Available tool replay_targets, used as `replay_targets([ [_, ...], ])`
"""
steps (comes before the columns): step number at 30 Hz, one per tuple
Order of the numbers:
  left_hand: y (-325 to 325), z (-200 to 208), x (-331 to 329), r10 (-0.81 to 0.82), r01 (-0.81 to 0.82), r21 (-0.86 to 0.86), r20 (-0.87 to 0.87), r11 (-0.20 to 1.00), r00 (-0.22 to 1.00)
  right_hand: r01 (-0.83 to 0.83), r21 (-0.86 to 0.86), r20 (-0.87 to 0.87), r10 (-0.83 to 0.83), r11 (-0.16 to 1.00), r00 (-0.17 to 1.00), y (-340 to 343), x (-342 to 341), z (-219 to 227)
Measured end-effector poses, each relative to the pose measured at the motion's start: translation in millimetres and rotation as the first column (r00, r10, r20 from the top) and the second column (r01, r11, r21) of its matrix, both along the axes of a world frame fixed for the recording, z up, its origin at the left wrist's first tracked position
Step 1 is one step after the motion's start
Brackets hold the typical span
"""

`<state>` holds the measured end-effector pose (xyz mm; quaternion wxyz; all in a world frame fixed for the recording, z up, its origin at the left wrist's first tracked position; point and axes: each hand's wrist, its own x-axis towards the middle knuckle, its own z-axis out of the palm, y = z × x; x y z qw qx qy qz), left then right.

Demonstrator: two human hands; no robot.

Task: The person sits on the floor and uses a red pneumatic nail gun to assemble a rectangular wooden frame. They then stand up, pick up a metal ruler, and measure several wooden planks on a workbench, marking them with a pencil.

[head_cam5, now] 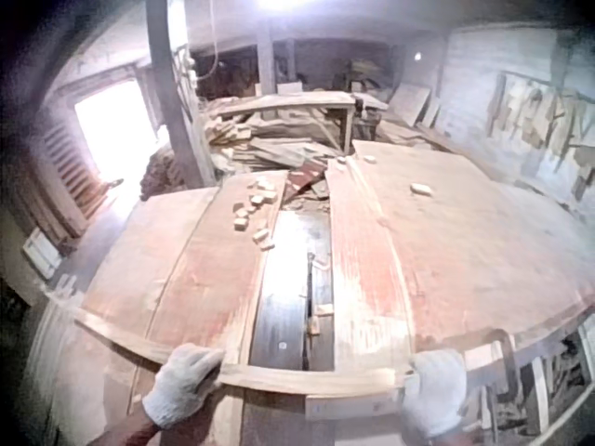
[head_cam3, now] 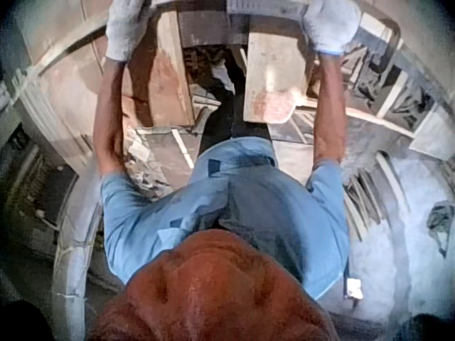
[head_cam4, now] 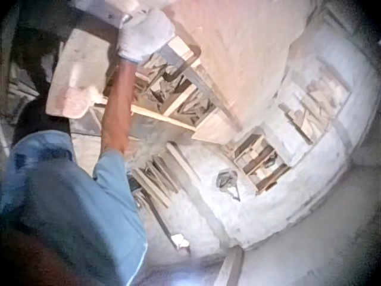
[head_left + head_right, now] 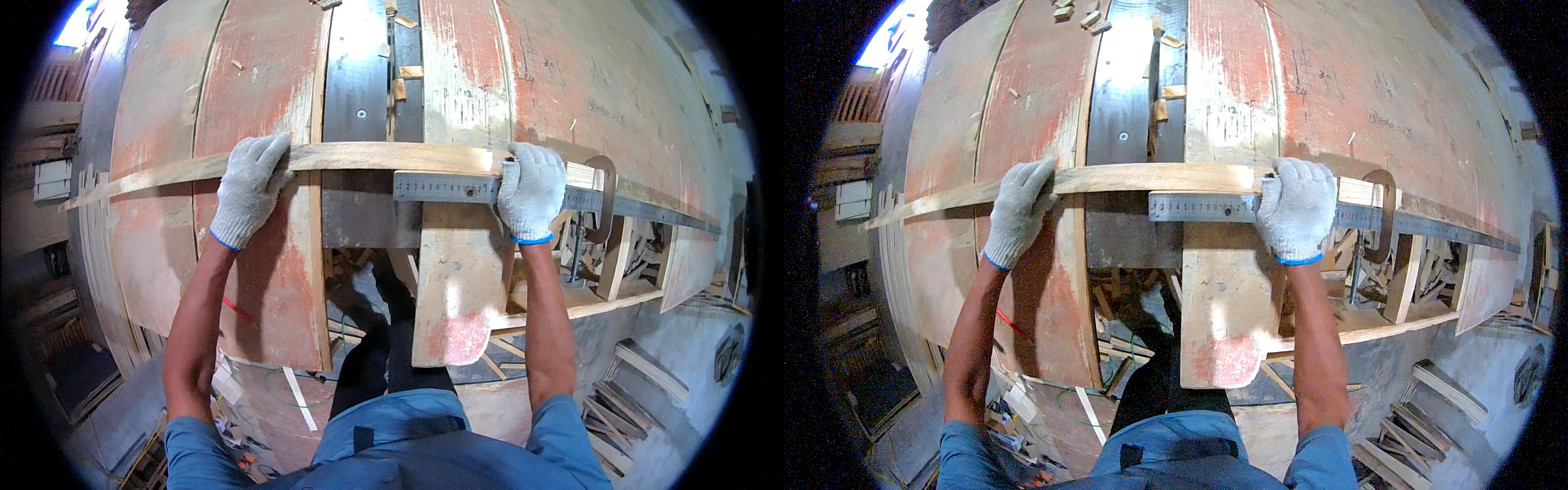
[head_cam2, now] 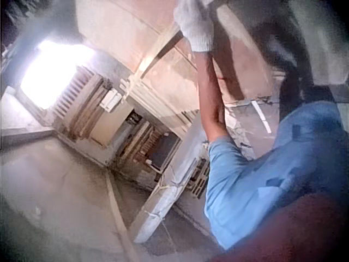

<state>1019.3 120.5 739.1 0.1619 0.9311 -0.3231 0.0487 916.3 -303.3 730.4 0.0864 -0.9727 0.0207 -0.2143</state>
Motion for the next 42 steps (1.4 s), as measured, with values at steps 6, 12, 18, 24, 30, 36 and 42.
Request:
replay_targets([
  [6,1.0,-2.7,11.7,-0.059,0.059,0.074,-0.004,0.995,0.998,-0.021,0.001,0.004,0.021,1.0,1.0,-6.2,3.5,-3.5],
  [12,1.3,3.2,24.6,-0.067,0.069,0.121,-0.018,0.99,0.998,-0.032,-0.007,0.003,0.032,0.999,0.999,-8.3,13.9,-5.7],
  [18,-7.5,-1.4,61.7,-0.091,0.089,0.096,0.011,0.991,0.996,-0.016,-0.015,0.025,0.016,1.0,1.0,-17.3,50.6,-5.6],
  [24,-21.4,-6.6,114.3,-0.083,0.084,0.058,-0.028,0.995,0.996,0.042,-0.08,0.006,-0.042,0.996,0.999,-29.0,115.0,-3.2],
  [30,0.2,15.5,73.0,-0.125,0.128,0.093,-0.032,0.987,0.992,0.087,0.006,-0.145,-0.085,0.996,0.986,-19.5,118.9,5.6],
  [36,38.8,42.9,-43.3,-0.251,0.286,0.182,-0.193,0.941,0.949,0.089,-0.007,-0.374,-0.085,0.996,0.924,-34.8,127.5,15.2],
  [42,47.5,48.3,-80.4,-0.287,0.321,0.121,-0.236,0.939,0.928,0.206,-0.002,-0.476,-0.182,0.979,0.86,-36.2,138.6,72.0],
])
